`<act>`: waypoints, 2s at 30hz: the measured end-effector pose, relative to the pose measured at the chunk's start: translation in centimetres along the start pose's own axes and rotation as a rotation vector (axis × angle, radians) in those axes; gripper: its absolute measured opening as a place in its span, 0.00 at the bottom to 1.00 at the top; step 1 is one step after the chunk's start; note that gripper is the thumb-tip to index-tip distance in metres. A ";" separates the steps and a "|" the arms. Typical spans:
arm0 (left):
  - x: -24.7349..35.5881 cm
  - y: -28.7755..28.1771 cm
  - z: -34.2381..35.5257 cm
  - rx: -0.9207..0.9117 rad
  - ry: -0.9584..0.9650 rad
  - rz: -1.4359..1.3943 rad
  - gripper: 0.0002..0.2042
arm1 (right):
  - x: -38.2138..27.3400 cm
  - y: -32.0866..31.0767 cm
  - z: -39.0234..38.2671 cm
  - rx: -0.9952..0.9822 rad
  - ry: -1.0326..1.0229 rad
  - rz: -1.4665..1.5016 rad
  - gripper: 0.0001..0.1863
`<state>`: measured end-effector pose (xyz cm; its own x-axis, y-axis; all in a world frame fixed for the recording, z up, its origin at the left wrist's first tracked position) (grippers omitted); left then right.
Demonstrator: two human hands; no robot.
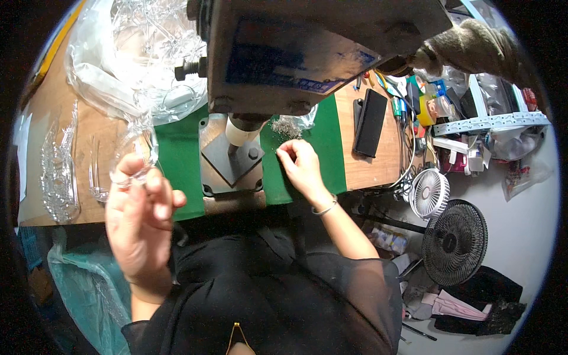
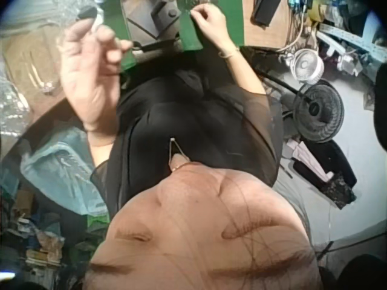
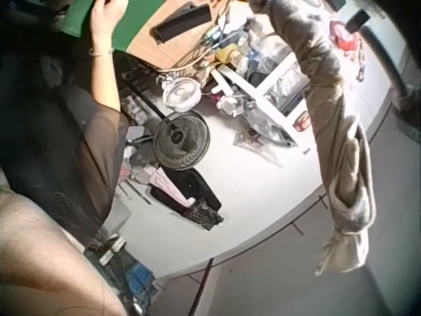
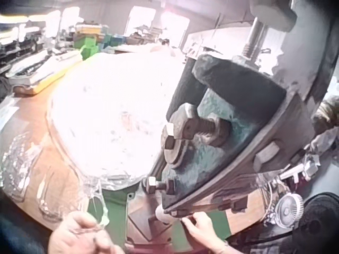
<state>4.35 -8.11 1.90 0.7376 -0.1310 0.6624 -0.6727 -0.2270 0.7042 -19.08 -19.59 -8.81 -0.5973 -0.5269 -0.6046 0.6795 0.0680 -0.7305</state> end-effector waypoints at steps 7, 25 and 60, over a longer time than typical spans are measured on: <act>-3.2 0.5 0.1 -0.101 0.161 0.128 0.25 | -0.5 0.9 -0.3 0.044 -0.121 -0.079 0.05; -7.4 1.8 -0.8 -0.266 -0.428 0.001 0.32 | -18.1 -2.8 2.7 -0.296 -0.477 0.501 0.08; -7.9 2.1 -1.4 -0.306 -0.507 -0.074 0.32 | -16.6 -2.0 2.3 -0.299 -0.430 0.719 0.05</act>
<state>-2.97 -6.24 -1.52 0.6681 -0.5869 0.4574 -0.5495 0.0253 0.8351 -9.59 -12.89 3.42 0.1833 -0.5400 -0.8215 0.6530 0.6915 -0.3089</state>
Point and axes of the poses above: each hand's wrist, its own z-axis towards the middle knuckle, its own y-axis out of the palm, x = y × z, the point moved 8 cm from there along z, towards the middle knuckle, and after that the axes turned 14 degrees about -y, right-handed, at the moved point
